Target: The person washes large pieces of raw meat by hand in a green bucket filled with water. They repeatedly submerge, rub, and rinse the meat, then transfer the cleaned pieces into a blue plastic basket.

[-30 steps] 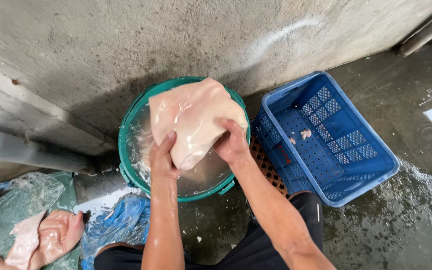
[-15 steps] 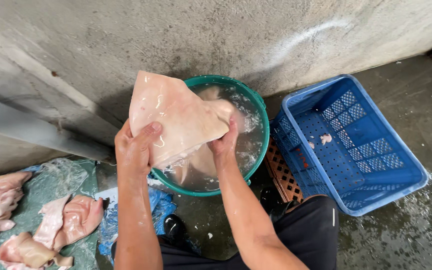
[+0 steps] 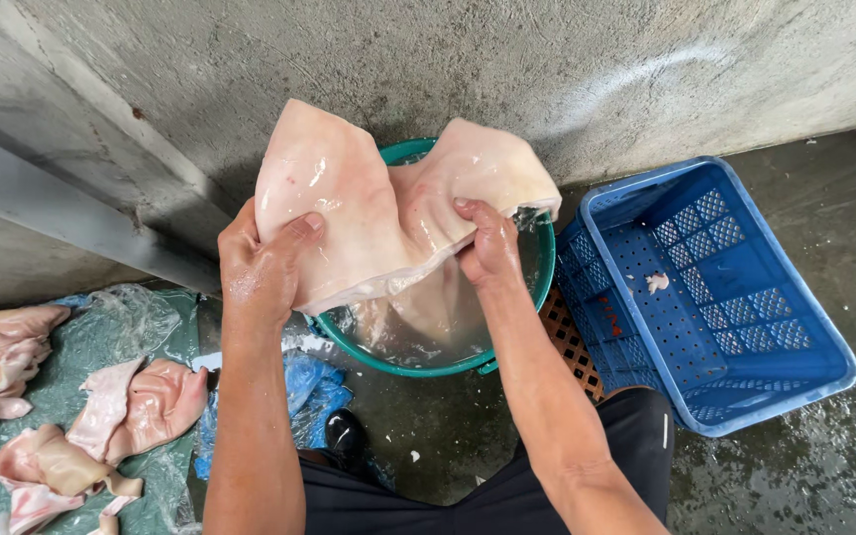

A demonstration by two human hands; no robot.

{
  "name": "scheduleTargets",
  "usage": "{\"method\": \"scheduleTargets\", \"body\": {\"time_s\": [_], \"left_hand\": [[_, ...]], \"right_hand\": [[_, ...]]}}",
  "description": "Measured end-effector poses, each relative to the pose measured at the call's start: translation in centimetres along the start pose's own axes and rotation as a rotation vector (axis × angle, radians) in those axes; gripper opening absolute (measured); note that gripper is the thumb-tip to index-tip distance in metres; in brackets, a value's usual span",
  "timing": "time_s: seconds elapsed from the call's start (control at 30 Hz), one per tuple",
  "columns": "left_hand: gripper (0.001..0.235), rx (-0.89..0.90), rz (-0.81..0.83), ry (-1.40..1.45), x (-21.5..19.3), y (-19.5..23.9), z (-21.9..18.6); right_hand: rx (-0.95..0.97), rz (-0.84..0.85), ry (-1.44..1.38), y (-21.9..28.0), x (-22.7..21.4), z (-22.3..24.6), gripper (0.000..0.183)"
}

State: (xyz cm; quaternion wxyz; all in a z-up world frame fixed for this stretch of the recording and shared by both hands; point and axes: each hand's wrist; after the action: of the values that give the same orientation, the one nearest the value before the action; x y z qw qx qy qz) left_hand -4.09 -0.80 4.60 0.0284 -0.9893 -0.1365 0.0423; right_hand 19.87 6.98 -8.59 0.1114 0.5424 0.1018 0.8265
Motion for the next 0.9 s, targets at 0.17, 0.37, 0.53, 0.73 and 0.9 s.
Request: {"method": "scheduleTargets", "body": {"time_s": [0.17,0.37,0.53,0.73,0.9], "left_hand": [[0.034,0.034,-0.001,-0.002,0.7,0.2,0.6],[0.033,0.044,0.023,-0.066,1.6,0.7,1.7],[0.034,0.01,0.033,-0.096,2.3,1.1,2.2],[0.035,-0.045,0.045,-0.123,3.5,1.5,1.7],[0.035,-0.042,0.066,-0.132,4.4,1.6,1.2]], "right_hand": [[-0.025,0.086,0.036,0.0,0.0,1.4,0.037],[-0.067,0.068,0.106,-0.1,-1.9,0.7,0.039],[-0.062,0.061,0.128,0.7,-2.2,0.8,0.043],[-0.082,0.045,0.149,0.3,-3.6,1.8,0.036],[-0.106,0.044,0.149,-0.4,-5.4,2.0,0.032]]}}
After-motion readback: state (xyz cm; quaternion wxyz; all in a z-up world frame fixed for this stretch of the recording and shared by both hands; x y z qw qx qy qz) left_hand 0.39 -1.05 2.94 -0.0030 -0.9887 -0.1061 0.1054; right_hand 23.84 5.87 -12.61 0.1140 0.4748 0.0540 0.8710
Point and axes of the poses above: each hand's wrist, its own y-axis away from the middle knuckle, its own x-axis out of the palm, z = x × y, and after that the axes turned 11 degrees about -y, right-handed
